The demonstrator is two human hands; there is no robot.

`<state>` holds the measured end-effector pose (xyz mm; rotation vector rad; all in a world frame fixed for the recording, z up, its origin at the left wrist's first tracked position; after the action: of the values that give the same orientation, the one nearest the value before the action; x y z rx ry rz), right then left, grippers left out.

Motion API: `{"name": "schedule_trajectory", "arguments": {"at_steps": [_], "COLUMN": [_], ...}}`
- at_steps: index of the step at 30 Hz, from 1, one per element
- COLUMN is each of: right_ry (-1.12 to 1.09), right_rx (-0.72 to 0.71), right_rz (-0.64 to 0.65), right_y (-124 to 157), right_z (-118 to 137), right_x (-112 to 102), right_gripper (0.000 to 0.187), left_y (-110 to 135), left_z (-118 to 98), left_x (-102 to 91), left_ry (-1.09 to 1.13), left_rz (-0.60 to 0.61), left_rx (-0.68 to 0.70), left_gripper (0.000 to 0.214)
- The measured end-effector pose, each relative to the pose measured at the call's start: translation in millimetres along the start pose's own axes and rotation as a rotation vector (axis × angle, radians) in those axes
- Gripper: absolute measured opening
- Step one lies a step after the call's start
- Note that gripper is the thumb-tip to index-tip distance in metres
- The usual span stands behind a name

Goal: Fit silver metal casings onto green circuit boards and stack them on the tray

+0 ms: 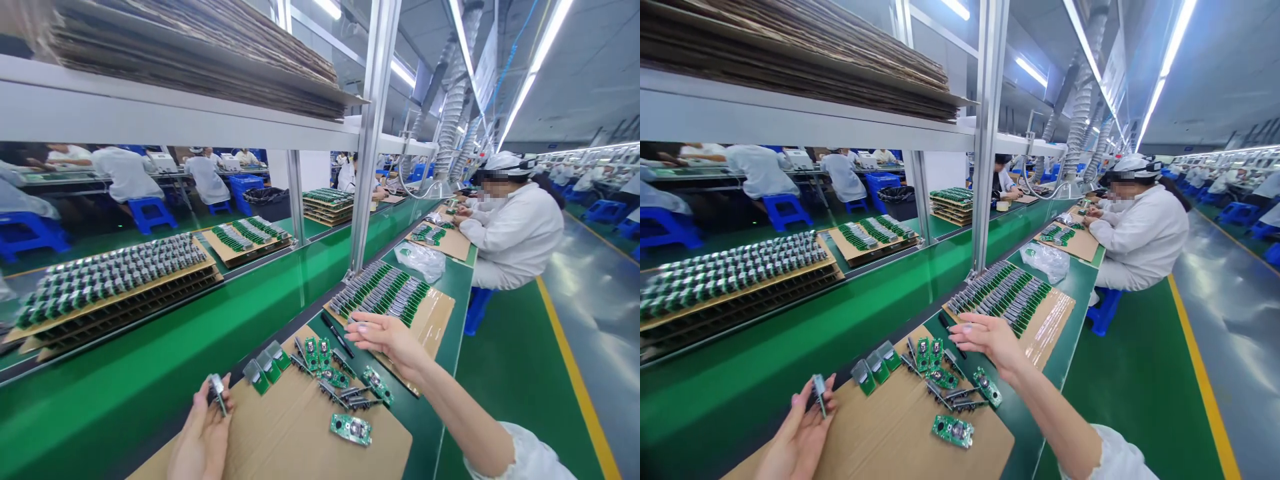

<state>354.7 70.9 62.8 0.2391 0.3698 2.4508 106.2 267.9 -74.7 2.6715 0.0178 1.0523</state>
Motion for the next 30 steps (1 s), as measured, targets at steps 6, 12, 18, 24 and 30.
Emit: {"name": "schedule_trajectory", "arguments": {"at_steps": [6,12,18,24,30], "right_ry": [-0.057,0.033,0.177,0.249,0.372], "right_rx": [-0.143,-0.253,-0.175,-0.292,-0.477], "right_rz": [0.383,0.395,0.442,0.328,0.231], "right_y": [17,18,14,23,39], "right_z": [40,36,15,25,21], "right_x": [138,187,196,182,185], "right_gripper": [0.029,0.02,0.029,0.033,0.024], "left_y": [14,19,27,67,110], "left_z": [0,-1,-2,-38,-69], "left_x": [8.1,3.9,6.0,29.4,54.1], "left_ry": [0.079,0.149,0.189,0.252,0.404], "left_rz": [0.041,0.066,0.116,0.171,0.362], "left_rx": [-0.016,0.015,0.011,0.04,-0.058], "left_gripper": [0.02,0.014,0.038,0.049,0.066]}}
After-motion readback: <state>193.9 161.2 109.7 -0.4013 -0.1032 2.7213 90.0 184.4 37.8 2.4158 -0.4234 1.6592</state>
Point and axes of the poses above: each hand's wrist, its own y-axis away from the middle knuckle, its own x-axis out of the palm, z = x × y, the point moved 8 cm from there along -y, towards the middle knuckle, and after that the axes turned 14 degrees about x, right-handed, at the moved point
